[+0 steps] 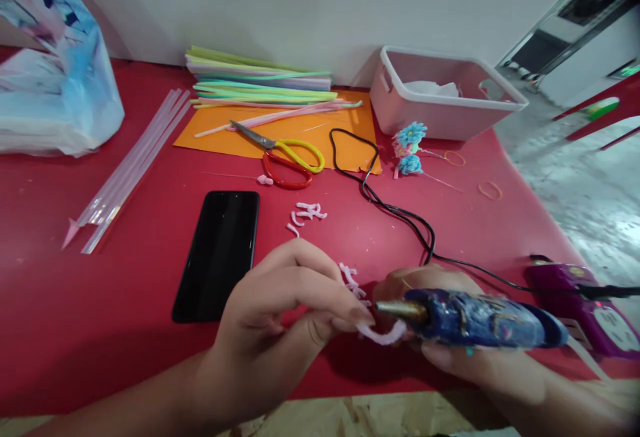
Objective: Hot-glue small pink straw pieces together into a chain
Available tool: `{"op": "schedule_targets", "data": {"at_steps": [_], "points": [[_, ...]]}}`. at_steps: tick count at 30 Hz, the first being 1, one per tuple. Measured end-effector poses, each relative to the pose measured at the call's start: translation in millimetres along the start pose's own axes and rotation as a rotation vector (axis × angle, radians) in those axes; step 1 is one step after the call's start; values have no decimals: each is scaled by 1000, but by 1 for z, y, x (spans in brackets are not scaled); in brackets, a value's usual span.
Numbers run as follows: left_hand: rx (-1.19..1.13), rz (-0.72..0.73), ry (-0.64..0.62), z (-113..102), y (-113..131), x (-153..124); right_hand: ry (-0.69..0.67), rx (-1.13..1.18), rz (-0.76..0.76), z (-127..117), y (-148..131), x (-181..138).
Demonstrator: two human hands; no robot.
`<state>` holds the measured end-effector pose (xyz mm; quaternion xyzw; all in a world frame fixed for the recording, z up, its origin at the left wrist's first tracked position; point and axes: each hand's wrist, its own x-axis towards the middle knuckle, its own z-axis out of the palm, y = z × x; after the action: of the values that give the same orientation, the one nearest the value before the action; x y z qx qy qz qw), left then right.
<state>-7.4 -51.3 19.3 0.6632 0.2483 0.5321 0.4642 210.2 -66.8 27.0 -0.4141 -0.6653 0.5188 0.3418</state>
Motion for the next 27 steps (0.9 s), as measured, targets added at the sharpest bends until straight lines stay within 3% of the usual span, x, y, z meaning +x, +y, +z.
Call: {"op": "schedule_targets", "data": {"at_steps": [6, 17, 27], "points": [[-53, -48, -10, -1, 0, -2, -106, -2, 12, -4, 6, -4], [-96, -62, -10, 0, 2, -4, -78, 165, -50, 2, 27, -17], [-113, -90, 11, 1, 0, -5, -79, 38, -51, 3, 17, -11]]}}
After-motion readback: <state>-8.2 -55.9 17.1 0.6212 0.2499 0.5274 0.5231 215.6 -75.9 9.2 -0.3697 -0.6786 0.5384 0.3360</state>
